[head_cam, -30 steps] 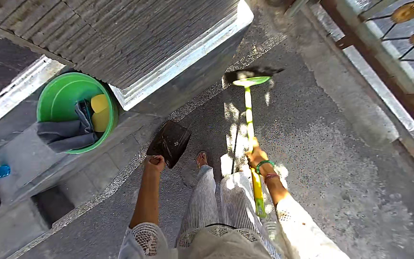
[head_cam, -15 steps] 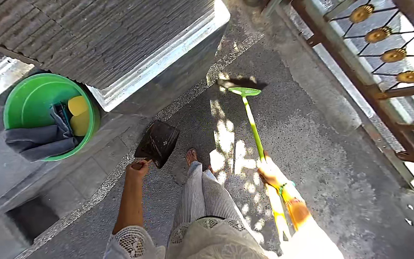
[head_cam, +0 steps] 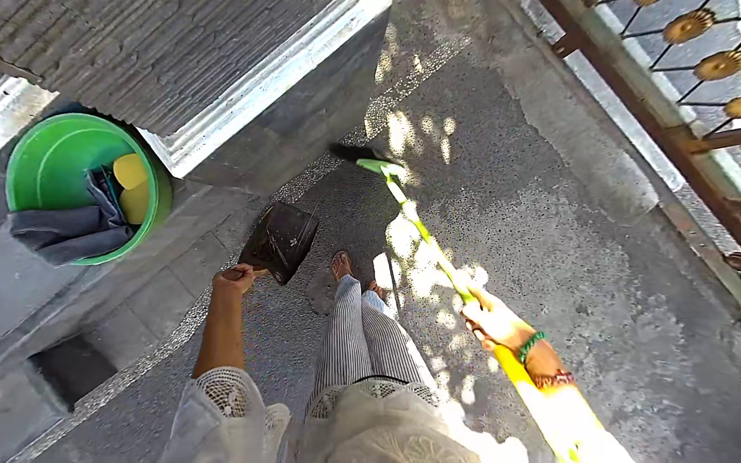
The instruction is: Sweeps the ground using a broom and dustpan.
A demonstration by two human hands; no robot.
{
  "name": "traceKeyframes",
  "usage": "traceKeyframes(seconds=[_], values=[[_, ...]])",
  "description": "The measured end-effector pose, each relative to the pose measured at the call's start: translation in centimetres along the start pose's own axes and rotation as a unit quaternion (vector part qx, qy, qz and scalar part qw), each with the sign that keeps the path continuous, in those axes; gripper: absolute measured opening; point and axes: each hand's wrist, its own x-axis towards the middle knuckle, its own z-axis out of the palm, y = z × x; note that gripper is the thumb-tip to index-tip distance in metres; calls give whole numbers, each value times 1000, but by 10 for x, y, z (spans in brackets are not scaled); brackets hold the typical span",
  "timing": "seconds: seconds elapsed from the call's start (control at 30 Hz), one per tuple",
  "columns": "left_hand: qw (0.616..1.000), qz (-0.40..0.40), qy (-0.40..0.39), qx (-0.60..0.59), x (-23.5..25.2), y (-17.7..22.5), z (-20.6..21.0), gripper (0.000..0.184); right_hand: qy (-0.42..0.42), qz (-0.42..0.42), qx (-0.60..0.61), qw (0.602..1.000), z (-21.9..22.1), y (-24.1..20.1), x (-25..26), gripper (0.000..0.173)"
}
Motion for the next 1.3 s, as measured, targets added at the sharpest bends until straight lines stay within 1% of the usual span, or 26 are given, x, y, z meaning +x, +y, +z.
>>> traceKeyframes(seconds=[0.07,0.13,0.17,0.2,0.27,0.33,0.4,0.5,0.53,0.6,0.67,0.7,0.77,0.8,0.87,0.9,0.97,1.03,1.1,1.13,1.2,1.3], values=[[1000,8,5,14,-2,-4,7,39,40,2,-15,999,6,-14,32,80],[999,20,10,33,-5,-10,13,37,61,26,-86,994,30,-23,73,80],[999,26,8,39,-8,-12,13,35,61,43,-142,987,48,-24,89,75],[999,31,9,38,-10,-14,11,34,55,42,-184,980,67,-18,103,74],[999,33,-6,21,-8,-7,2,32,10,28,-246,969,104,-5,117,86],[1000,22,-14,5,-6,2,-12,33,-34,17,-283,958,125,12,107,89],[1000,10,-9,11,-10,8,-28,33,-38,0,-230,973,120,25,76,82],[999,-24,-22,-6,-14,20,-66,31,-5,28,-114,993,112,23,10,69],[999,-32,-22,-22,-18,25,-81,28,14,31,-79,996,112,21,-9,63],[997,-41,-16,-57,-31,37,-106,21,52,-5,-9,999,113,13,-31,52],[996,-48,-14,-74,-41,52,-136,20,58,-43,87,994,112,7,-35,49],[996,-48,-16,-77,-44,61,-149,20,55,-55,122,989,113,1,-28,49],[995,-54,-18,-84,-46,80,-171,21,84,-64,149,983,124,-19,-8,46],[994,-58,-18,-88,-45,88,-181,23,111,-63,140,982,135,-31,6,41],[995,-56,-17,-82,-42,104,-198,24,146,-65,97,982,165,-51,35,46],[995,-50,-13,-83,-38,110,-203,24,149,-62,65,985,182,-57,51,48],[997,-31,3,-75,-30,121,-205,23,124,-54,-9,991,224,-61,78,51],[997,-15,19,-70,-20,130,-202,23,69,-42,-94,992,269,-53,88,54],[998,-6,21,-66,-6,136,-195,23,25,-20,-162,986,304,-38,78,55],[998,-2,19,-64,0,140,-191,21,8,-8,-181,983,312,-28,67,55],[998,6,30,-58,4,146,-179,18,-22,8,-168,986,306,-13,35,56],[998,12,44,-44,-3,154,-162,13,-34,7,-116,993,275,-10,-33,58]])
